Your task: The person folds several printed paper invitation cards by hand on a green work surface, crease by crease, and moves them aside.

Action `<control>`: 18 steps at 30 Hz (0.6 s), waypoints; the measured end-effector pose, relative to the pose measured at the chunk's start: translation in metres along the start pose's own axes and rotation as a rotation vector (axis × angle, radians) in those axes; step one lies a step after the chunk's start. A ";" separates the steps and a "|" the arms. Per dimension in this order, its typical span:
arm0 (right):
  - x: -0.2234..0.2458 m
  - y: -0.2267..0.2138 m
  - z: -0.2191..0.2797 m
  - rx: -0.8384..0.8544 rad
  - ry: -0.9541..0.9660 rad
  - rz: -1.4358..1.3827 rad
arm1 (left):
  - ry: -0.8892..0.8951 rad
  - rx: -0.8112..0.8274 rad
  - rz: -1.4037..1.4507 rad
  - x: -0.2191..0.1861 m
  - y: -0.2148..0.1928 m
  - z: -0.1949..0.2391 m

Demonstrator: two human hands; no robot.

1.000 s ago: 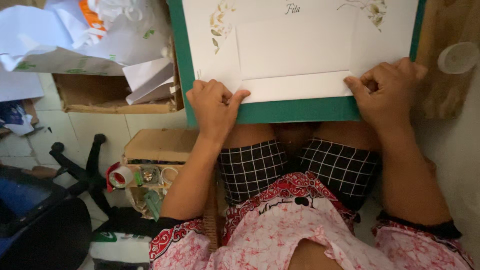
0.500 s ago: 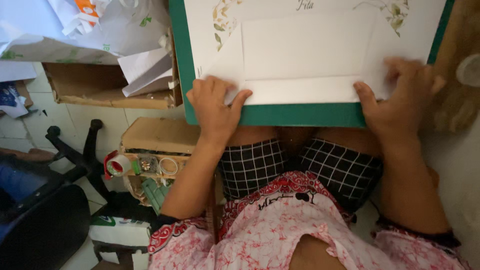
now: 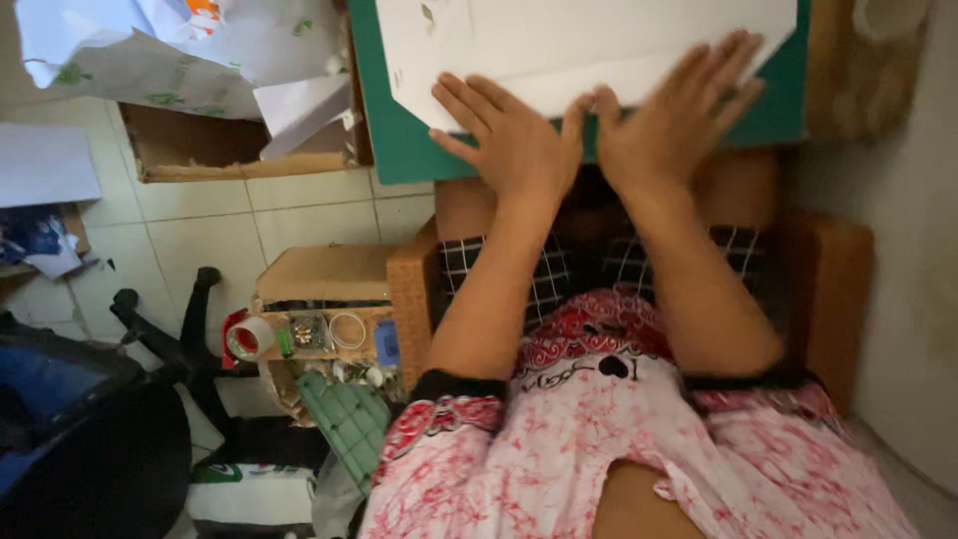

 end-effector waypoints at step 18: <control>-0.098 -0.027 0.006 -0.665 -0.305 -0.089 | 0.387 -0.257 0.085 0.093 -0.062 -0.002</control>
Point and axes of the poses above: each hand's wrist, its own z-axis away from the middle knuckle, its own y-axis out of the palm, x = y × z, the point moved 9 cm from there along -z, towards the middle knuckle, and after that the axes turned 14 degrees about z, right-handed, at the moved point
